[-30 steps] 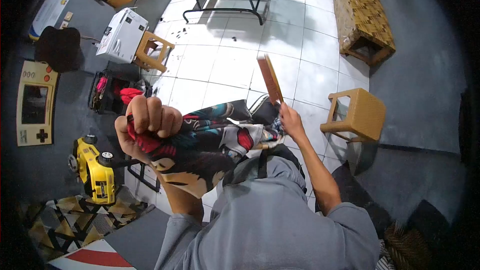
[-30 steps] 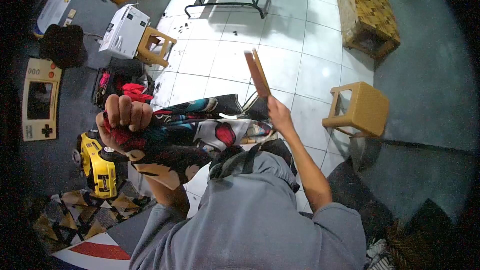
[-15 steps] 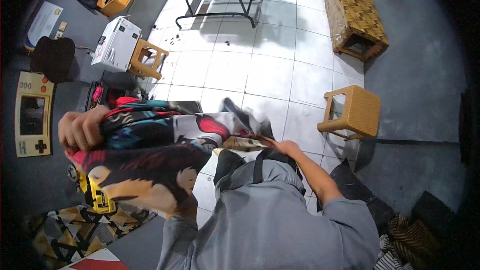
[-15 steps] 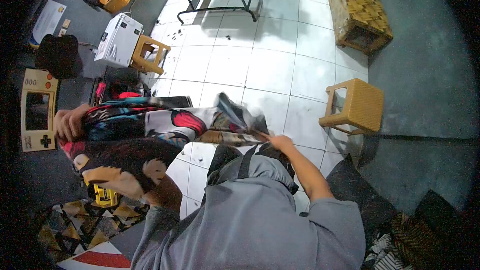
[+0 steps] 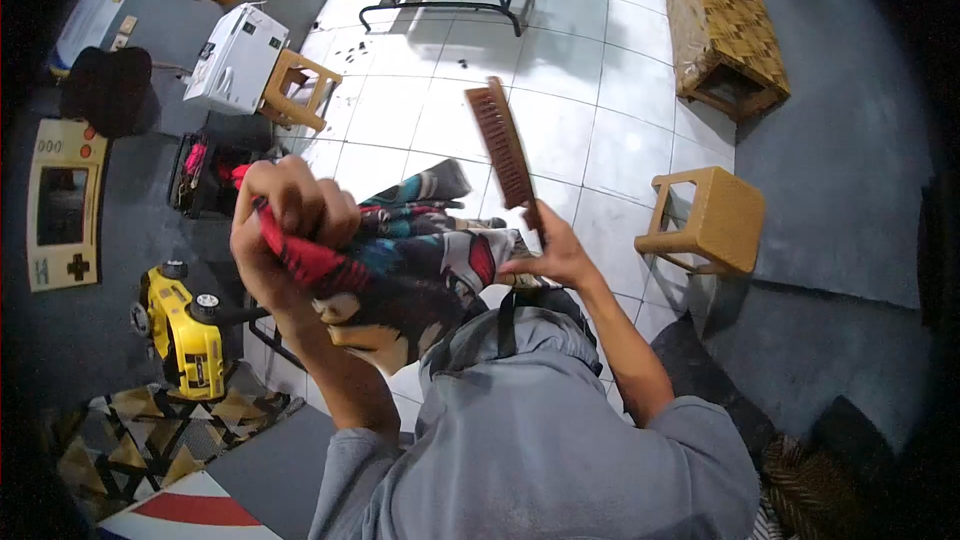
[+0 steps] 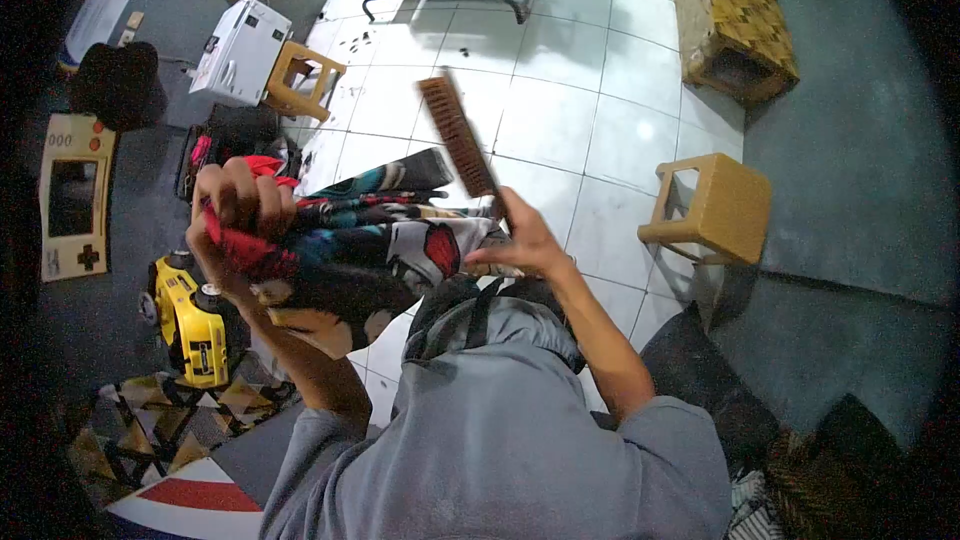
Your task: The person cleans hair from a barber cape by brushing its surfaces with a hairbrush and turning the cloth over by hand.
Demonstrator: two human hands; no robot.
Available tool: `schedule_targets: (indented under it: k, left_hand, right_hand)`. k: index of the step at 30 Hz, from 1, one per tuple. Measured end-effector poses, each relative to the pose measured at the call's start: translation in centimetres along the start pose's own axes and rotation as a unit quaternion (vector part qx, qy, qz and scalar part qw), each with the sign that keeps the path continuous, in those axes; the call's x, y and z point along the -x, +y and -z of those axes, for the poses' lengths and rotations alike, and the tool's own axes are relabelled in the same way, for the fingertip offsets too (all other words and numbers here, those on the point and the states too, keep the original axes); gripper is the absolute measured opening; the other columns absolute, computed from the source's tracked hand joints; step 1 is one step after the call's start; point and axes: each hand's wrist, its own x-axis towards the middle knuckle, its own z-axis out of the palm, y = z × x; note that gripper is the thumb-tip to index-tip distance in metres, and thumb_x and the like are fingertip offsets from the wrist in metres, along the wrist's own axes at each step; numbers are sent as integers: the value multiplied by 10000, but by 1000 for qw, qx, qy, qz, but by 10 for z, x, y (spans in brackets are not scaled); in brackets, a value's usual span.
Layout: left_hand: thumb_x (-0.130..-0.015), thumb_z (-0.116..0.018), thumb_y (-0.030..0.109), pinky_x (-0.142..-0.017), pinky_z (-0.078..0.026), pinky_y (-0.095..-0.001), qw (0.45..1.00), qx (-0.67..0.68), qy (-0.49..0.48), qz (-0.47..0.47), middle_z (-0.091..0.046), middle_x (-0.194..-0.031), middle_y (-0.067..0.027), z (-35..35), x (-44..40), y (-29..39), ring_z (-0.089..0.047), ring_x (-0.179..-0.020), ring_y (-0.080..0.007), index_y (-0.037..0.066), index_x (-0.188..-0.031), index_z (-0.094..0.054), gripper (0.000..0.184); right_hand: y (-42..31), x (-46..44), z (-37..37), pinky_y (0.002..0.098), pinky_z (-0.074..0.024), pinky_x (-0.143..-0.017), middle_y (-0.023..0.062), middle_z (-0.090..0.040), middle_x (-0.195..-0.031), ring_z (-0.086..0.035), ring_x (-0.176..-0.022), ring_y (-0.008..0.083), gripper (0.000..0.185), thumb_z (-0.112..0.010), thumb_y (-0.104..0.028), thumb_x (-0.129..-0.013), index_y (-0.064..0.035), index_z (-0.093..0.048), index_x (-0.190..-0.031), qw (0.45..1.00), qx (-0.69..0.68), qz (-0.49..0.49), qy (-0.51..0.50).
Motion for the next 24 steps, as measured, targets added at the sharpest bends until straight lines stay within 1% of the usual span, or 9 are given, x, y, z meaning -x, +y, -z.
schedule_targets:
  k: [2,4,6,10,12,16,19,23,24]
  left_hand:
    - [-831,-397,104,-483,-303,-275,997,-60,50,-6,-329,-646,-42,11,1,-3,-354,-512,-140,38,-750,-381,106]
    - [-890,-368,66,-786,-398,-337,962,-235,134,-39,-428,-812,-69,15,7,-8,-463,-782,-186,8,-907,-423,82]
    - [-899,-358,15,-913,-353,-343,917,-377,111,-75,-476,-921,-102,53,14,-14,-476,-929,-200,14,-941,-428,81]
    - [-917,-349,46,-1001,-286,-375,928,-309,183,-98,-478,-1137,-152,58,20,-28,-435,-1124,-240,33,-963,-426,90]
    - [-938,-313,83,-1006,-278,-377,911,-354,194,-86,-462,-1174,-160,53,18,-34,-411,-1149,-245,49,-974,-425,123]
    - [-961,-314,133,-744,-419,-241,920,-189,343,-24,-457,-938,-63,26,11,-47,-466,-806,-94,89,-981,-429,126]
    - [-954,-329,106,-653,-418,-239,922,-209,325,8,-427,-847,-27,50,17,-58,-452,-703,-99,85,-977,-461,136]
    - [-911,-361,65,-635,-415,-325,755,-572,311,76,-506,-735,-104,104,38,-51,-481,-650,-211,37,-952,-488,136]
    - [-918,-347,107,-630,-417,-352,704,-591,351,179,-532,-705,-157,102,43,-48,-505,-645,-248,25,-963,-476,160]
  right_hand:
    - [-10,-11,-17,232,-392,-625,-4,-498,-784,-446,-700,97,467,-780,-191,-655,-18,-534,-1011,999,35,32,-12]
    - [-19,-16,-21,227,-377,-525,-11,-488,-662,-426,-579,79,263,-708,-126,-733,-1,-539,-891,998,63,15,1]
    - [-17,-19,-22,231,-371,-493,-21,-477,-615,-416,-544,69,205,-687,-115,-754,2,-534,-826,999,43,-12,1]
    - [-4,-17,-30,221,-406,-633,21,-510,-842,-457,-711,71,425,-777,-158,-667,6,-505,-949,997,-15,6,-75]
    - [-16,-22,-44,288,-436,-702,49,-477,-820,-511,-797,169,817,-847,-386,-493,10,-472,-1102,995,71,29,-57]
    - [-29,-29,-99,349,-441,-796,161,-510,-1019,-540,-904,304,843,-853,-319,-498,28,-430,-1139,992,9,123,-30]
    - [-27,-34,-124,369,-446,-700,205,-528,-882,-554,-814,348,511,-742,-89,-613,29,-467,-1028,993,51,101,13]
    - [-18,-45,-115,323,-438,-548,137,-540,-720,-546,-605,235,320,-709,-61,-640,-2,-515,-888,976,107,171,77]
    - [-29,-42,-107,379,-418,-566,154,-493,-698,-525,-635,328,230,-658,-39,-659,16,-490,-806,989,96,96,58]
